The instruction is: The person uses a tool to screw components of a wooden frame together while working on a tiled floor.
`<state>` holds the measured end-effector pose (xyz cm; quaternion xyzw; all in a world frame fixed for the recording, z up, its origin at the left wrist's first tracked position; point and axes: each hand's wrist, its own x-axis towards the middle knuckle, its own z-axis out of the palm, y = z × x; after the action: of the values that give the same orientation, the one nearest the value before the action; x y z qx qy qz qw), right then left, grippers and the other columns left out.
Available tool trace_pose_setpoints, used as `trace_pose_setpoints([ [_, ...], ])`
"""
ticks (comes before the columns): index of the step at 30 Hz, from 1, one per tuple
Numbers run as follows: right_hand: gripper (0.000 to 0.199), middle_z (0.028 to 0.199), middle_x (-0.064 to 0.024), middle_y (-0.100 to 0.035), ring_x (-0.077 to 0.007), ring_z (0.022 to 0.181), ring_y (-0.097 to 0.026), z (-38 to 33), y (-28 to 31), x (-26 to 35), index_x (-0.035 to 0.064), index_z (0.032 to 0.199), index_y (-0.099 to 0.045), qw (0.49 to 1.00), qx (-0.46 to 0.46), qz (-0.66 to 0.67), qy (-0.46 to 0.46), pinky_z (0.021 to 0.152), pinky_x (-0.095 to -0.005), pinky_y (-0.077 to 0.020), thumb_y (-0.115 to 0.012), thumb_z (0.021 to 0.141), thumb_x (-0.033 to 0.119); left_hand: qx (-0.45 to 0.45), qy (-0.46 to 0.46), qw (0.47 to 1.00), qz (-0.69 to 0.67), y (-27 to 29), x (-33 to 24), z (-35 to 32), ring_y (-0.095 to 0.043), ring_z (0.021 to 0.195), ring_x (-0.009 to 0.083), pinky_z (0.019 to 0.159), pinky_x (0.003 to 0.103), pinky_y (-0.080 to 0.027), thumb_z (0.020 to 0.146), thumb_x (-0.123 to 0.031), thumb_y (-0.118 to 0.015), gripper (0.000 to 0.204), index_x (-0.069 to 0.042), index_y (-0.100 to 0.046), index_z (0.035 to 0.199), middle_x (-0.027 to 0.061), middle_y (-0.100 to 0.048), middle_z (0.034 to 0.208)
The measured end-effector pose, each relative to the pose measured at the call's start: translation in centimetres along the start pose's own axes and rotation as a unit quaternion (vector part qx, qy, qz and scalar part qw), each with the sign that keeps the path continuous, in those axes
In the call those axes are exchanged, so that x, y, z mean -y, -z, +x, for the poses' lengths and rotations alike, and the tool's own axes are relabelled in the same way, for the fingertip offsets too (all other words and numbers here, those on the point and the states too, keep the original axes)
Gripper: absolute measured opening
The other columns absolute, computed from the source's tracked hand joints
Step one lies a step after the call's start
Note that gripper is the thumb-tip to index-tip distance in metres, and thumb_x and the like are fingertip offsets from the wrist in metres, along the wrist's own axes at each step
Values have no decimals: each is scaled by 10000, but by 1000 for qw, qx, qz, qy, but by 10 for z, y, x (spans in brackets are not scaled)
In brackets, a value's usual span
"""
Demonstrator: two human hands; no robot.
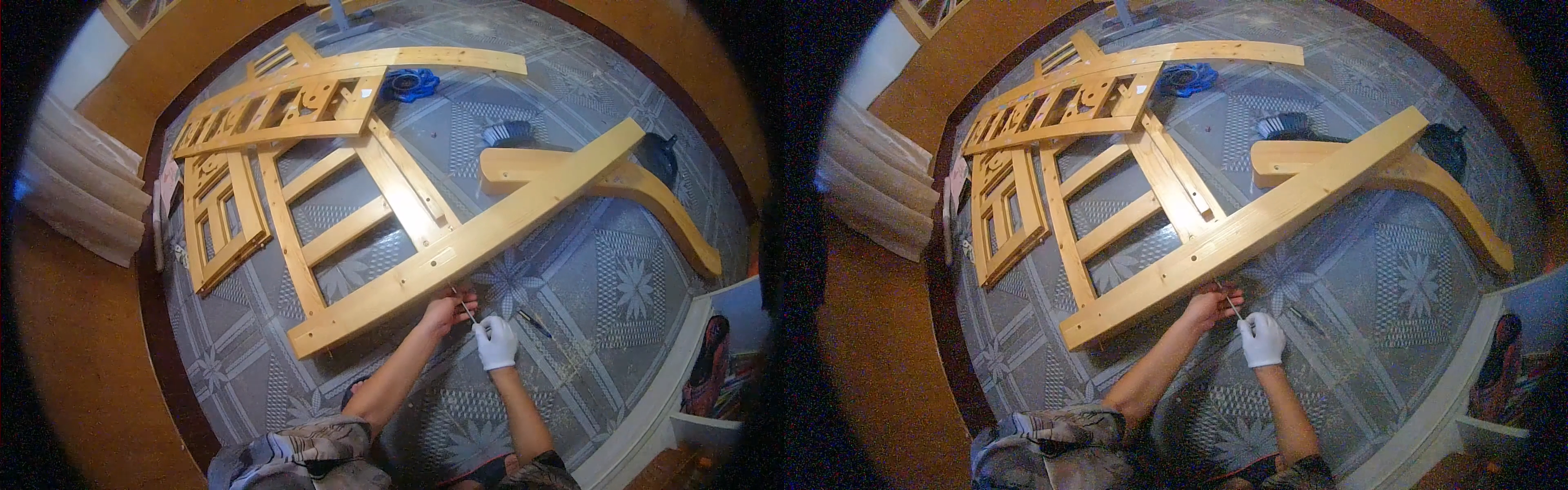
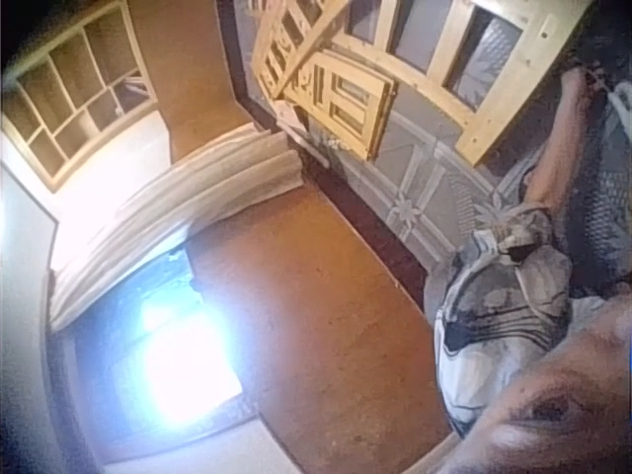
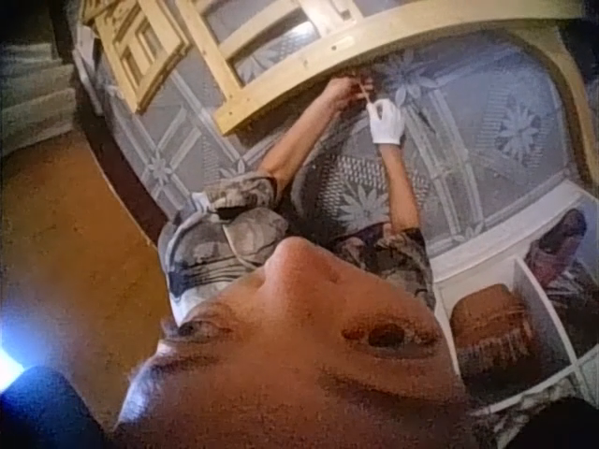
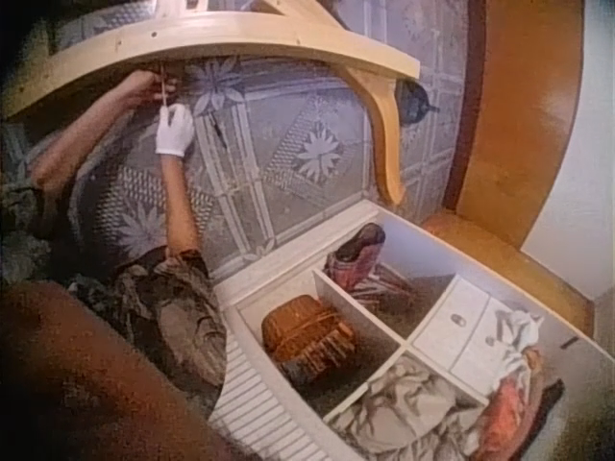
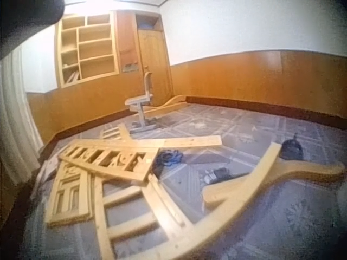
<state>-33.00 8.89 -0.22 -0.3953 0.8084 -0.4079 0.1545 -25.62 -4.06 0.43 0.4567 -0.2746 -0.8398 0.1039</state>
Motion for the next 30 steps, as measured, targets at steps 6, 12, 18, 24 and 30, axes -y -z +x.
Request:
trace_pose_setpoints([
  [6,460,523,-7,-380,-124,426,-328,8,13,-7,55,743,-516,679,240,505,-475,384,-257,-264,-365,801,485,24,-1,999,-35,5,5,8,-510,943,245,778,385,-449,847,-45,-305,253,-21,-379,1087,148,-485,1059],
  [12,482,514,10,-306,-103,422,-247,9,9,-27,66,734,-456,355,361,744,-435,368,-223,-200,-345,793,531,31,-5,999,-39,5,5,7,-515,927,248,783,385,-448,856,-66,-320,245,-13,-381,1087,144,-493,1040],
  [18,233,549,2,-380,-120,459,-365,-5,-7,-4,70,683,-449,833,155,413,-335,427,-263,-318,-548,762,266,27,-4,1000,-9,4,4,5,-518,922,231,777,366,-450,865,-106,-336,241,-3,-399,1073,128,-502,1031],
  [24,315,534,-12,-418,-154,469,-421,-5,0,-5,49,697,-512,992,31,113,-54,431,-301,-330,-532,761,356,45,10,998,-44,11,7,14,-505,949,223,779,352,-445,867,-116,-337,244,-1,-409,1069,124,-492,1051],
  [30,491,543,-1,-401,-105,422,-316,2,9,-26,83,750,-482,583,296,569,-499,366,-222,-230,-345,785,554,43,9,998,-34,8,6,12,-500,958,227,791,347,-436,867,-122,-333,260,0,-393,1089,126,-483,1070],
])
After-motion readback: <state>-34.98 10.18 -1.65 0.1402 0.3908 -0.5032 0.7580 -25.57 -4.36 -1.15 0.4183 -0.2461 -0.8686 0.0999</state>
